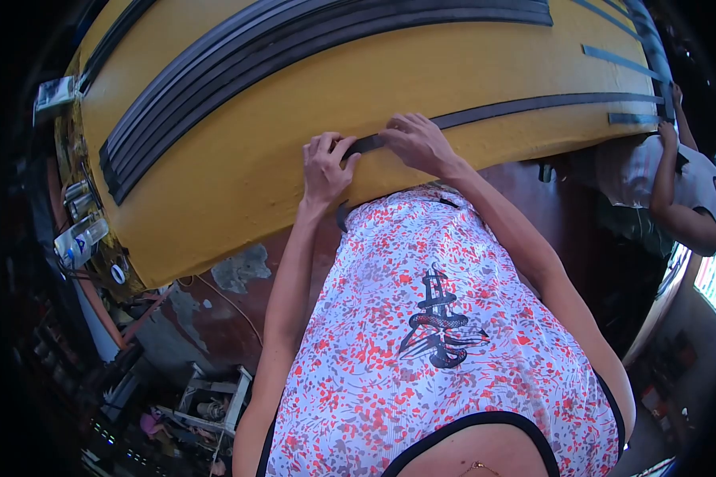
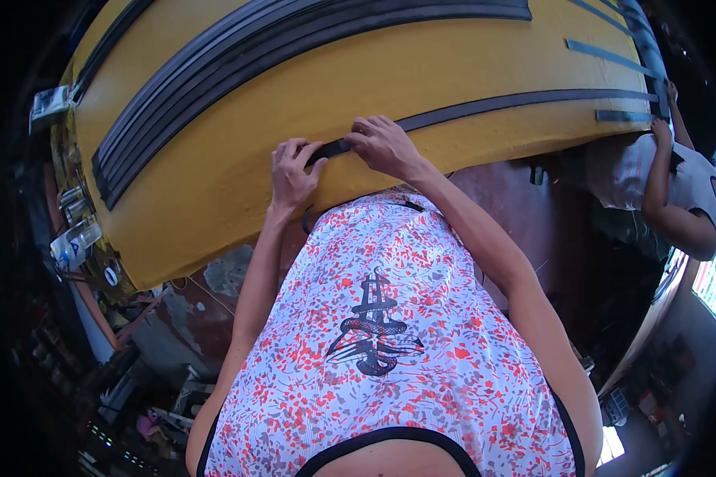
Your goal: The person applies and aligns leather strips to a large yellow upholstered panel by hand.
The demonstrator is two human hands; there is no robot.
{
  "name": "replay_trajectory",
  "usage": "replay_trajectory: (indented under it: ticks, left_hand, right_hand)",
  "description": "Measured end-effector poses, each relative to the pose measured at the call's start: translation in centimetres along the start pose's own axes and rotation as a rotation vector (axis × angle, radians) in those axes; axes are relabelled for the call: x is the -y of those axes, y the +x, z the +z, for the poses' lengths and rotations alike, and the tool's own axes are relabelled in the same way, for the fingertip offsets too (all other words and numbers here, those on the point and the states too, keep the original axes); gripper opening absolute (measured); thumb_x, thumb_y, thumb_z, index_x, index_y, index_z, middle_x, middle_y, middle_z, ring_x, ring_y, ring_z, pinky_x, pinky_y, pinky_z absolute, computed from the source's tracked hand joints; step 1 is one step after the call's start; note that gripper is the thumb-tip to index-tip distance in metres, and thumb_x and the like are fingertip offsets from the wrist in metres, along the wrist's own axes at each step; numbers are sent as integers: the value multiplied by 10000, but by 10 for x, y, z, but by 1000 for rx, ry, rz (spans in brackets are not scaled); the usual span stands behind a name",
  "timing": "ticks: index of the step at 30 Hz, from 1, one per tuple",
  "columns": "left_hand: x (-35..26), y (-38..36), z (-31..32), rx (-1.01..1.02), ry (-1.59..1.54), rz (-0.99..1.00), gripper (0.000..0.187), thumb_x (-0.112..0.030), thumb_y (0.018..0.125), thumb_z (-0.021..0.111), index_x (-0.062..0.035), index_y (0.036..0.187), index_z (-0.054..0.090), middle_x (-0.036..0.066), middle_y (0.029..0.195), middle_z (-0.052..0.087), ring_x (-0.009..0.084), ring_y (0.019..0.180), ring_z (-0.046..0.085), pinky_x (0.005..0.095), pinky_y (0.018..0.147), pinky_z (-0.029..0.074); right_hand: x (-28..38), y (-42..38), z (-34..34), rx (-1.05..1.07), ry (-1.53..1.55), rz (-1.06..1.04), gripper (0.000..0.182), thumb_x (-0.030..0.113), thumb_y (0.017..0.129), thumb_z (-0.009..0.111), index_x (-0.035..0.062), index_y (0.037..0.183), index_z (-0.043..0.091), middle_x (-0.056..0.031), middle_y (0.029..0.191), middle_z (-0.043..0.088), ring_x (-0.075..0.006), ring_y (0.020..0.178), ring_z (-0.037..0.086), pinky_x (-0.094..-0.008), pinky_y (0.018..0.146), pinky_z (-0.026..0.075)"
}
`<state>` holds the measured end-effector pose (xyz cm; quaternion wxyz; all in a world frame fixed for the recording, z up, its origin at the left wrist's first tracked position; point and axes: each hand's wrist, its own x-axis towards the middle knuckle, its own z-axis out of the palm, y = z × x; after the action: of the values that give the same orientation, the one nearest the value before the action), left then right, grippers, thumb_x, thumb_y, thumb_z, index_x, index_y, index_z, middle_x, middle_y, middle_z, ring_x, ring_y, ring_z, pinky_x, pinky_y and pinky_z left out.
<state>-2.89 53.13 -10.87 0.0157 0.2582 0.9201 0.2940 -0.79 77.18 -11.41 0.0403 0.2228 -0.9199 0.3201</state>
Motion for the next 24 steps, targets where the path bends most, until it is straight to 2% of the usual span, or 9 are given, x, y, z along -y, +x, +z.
replay_trajectory:
  ticks: [10, 13, 16, 18, 19, 21, 22, 24]
  left_hand:
    - [-1, 1, 2, -15, 6, 21, 308, -209, 778, 777, -114, 1067, 730, 73, 1009, 623, 266, 996, 569, 406, 878, 419]
    - [-9, 5, -2, 6, -15, -47, 285, -208, 775, 778, -113, 1039, 728, 70, 1030, 620, 265, 1015, 566, 406, 881, 416]
    - [-14, 12, -3, 27, -35, -124, 259, -196, 780, 771, -107, 1017, 719, 76, 969, 640, 269, 977, 578, 412, 897, 402]
    - [-9, 16, -1, 135, -111, -234, 175, -186, 793, 744, -81, 925, 697, 85, 928, 683, 275, 924, 624, 409, 873, 414]
    - [-5, 17, 1, 131, -111, -241, 175, -186, 793, 744, -81, 925, 697, 85, 928, 683, 275, 924, 624, 409, 873, 414]
    - [4, 17, 1, 156, -384, -363, 159, -147, 808, 734, -48, 927, 699, 109, 858, 709, 264, 821, 673, 381, 817, 481]
    - [10, 15, -3, 152, -385, -364, 159, -147, 808, 734, -48, 927, 699, 109, 858, 709, 264, 821, 673, 381, 817, 481]
    - [29, 8, -22, 73, -440, -420, 143, -116, 819, 726, -28, 929, 704, 114, 844, 714, 242, 772, 693, 347, 745, 532]
  right_hand:
    - [-3, -2, -2, 14, -39, -56, 163, 141, 848, 650, 155, 1010, 653, -48, 981, 584, -246, 924, 594, -383, 805, 454]
    - [-4, -7, 1, 44, -66, -75, 197, 139, 849, 642, 155, 1044, 661, -57, 1022, 581, -239, 954, 585, -379, 838, 457]
    - [-2, -15, 7, 75, -151, -113, 261, 126, 847, 636, 154, 1105, 669, -74, 1088, 587, -250, 1016, 577, -380, 914, 456]
    - [1, -18, 10, 93, -162, -97, 357, 112, 839, 637, 148, 1193, 653, -90, 1144, 591, -269, 1079, 568, -390, 973, 452]
    - [3, -19, 10, 98, -160, -103, 357, 112, 839, 637, 148, 1193, 653, -90, 1144, 591, -269, 1079, 568, -390, 973, 452]
    - [5, -21, 7, 119, -66, -56, 407, 122, 852, 644, 149, 1257, 627, -90, 1210, 589, -280, 1148, 557, -404, 999, 447]
    - [5, -22, 2, 121, -68, -59, 407, 122, 852, 644, 149, 1257, 627, -90, 1210, 589, -280, 1148, 557, -404, 999, 447]
    - [3, -24, -9, -4, 67, -18, 420, 166, 884, 656, 150, 1300, 602, -107, 1290, 571, -295, 1204, 537, -421, 1018, 442]
